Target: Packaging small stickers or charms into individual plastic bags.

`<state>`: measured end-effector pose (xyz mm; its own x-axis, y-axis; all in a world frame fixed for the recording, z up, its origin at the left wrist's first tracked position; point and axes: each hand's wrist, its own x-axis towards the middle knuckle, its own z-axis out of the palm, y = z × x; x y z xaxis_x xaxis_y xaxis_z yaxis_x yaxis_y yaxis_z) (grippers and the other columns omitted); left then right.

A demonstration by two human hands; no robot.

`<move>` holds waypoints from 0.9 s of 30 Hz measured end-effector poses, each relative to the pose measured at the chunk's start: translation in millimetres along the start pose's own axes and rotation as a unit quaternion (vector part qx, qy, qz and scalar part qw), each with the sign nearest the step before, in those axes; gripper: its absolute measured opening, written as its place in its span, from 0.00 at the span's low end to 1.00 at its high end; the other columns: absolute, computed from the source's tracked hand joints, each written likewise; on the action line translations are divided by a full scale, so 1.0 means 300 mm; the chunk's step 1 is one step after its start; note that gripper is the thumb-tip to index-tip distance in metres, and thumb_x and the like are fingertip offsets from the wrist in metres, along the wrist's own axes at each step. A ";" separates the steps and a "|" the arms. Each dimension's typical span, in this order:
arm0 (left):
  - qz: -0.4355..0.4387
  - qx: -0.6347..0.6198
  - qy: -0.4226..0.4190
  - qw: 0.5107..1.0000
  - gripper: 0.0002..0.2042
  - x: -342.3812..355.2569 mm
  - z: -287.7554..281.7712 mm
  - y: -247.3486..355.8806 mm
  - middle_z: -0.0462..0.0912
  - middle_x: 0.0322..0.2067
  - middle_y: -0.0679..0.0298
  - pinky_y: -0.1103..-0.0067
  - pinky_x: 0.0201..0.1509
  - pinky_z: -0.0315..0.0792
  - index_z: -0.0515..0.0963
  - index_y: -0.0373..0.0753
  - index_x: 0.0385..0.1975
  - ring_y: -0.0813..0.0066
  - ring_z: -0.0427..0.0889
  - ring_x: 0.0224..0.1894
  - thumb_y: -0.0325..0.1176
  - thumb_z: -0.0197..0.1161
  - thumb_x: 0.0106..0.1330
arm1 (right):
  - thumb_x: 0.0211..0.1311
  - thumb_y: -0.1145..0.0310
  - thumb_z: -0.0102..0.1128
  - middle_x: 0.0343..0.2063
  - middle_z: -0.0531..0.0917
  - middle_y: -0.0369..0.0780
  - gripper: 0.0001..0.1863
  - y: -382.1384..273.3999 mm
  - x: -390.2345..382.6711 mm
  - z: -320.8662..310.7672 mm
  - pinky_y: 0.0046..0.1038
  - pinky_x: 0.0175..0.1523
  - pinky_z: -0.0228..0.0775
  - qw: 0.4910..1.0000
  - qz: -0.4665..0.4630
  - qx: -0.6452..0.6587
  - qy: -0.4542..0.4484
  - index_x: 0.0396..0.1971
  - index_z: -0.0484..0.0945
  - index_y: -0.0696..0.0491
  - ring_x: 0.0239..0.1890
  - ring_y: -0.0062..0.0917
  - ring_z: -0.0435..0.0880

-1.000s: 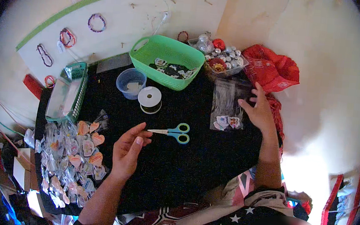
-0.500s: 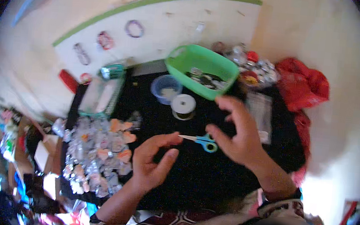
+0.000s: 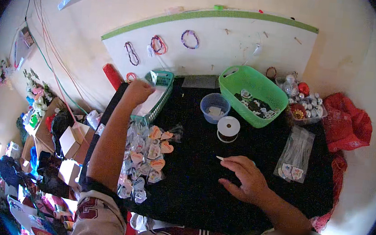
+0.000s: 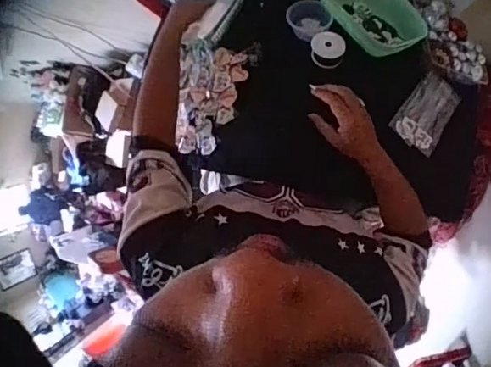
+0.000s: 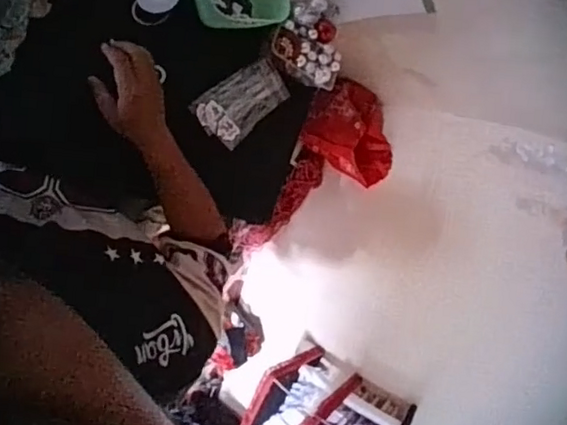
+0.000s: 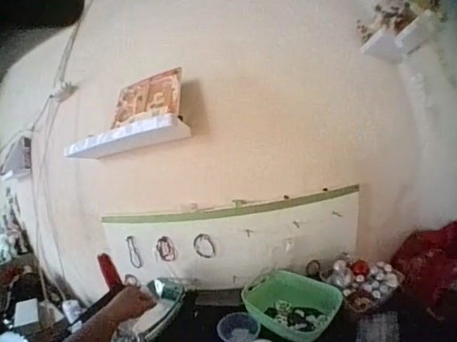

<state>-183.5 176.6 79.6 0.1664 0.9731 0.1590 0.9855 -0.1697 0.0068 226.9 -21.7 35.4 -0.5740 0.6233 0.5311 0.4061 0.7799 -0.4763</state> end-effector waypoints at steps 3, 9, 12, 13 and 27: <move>-0.012 0.142 -0.056 0.988 0.20 0.088 0.106 -0.059 0.83 0.32 0.52 0.69 0.43 0.75 0.81 0.35 0.35 0.55 0.83 0.36 0.45 0.70 0.50 | 0.49 0.68 0.70 0.46 0.75 0.45 0.25 0.029 -0.010 -0.007 0.33 0.52 0.71 1.000 0.015 -0.004 -0.001 0.48 0.73 0.55 0.47 0.36 0.77; -0.250 -0.028 -0.090 0.964 0.35 0.116 0.212 -0.060 0.81 0.44 0.50 0.70 0.52 0.74 0.78 0.31 0.41 0.56 0.81 0.46 0.51 0.78 0.36 | 0.55 0.62 0.65 0.49 0.76 0.44 0.23 0.032 -0.024 -0.010 0.37 0.56 0.68 0.997 0.063 0.011 -0.036 0.51 0.73 0.52 0.52 0.39 0.74; -0.184 0.086 -0.030 0.979 0.33 0.126 0.214 -0.050 0.80 0.47 0.51 0.70 0.52 0.74 0.78 0.32 0.42 0.57 0.80 0.48 0.49 0.77 0.39 | 0.55 0.63 0.65 0.49 0.76 0.45 0.23 0.039 -0.034 -0.003 0.36 0.56 0.68 0.998 0.051 0.023 -0.035 0.50 0.73 0.52 0.52 0.39 0.74; -0.186 0.087 -0.030 0.978 0.33 0.126 0.218 -0.066 0.80 0.47 0.51 0.70 0.52 0.74 0.78 0.32 0.42 0.57 0.80 0.48 0.49 0.77 0.39 | 0.55 0.63 0.65 0.49 0.76 0.45 0.23 0.036 -0.033 -0.002 0.36 0.56 0.68 0.998 0.050 0.024 -0.036 0.50 0.73 0.52 0.52 0.39 0.74; -0.144 -0.156 0.329 0.920 0.13 0.030 -0.050 0.037 0.83 0.29 0.51 0.71 0.37 0.76 0.81 0.34 0.27 0.59 0.84 0.32 0.40 0.68 0.53 | 0.51 0.67 0.69 0.45 0.76 0.44 0.21 0.032 -0.021 0.004 0.32 0.52 0.72 0.999 0.035 -0.002 -0.017 0.45 0.76 0.54 0.47 0.36 0.78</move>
<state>-171.5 181.2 96.1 -0.2575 0.6974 0.6688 0.9109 -0.0557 0.4088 233.6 -18.3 26.7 -0.5674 0.6741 0.4728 0.4487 0.7346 -0.5090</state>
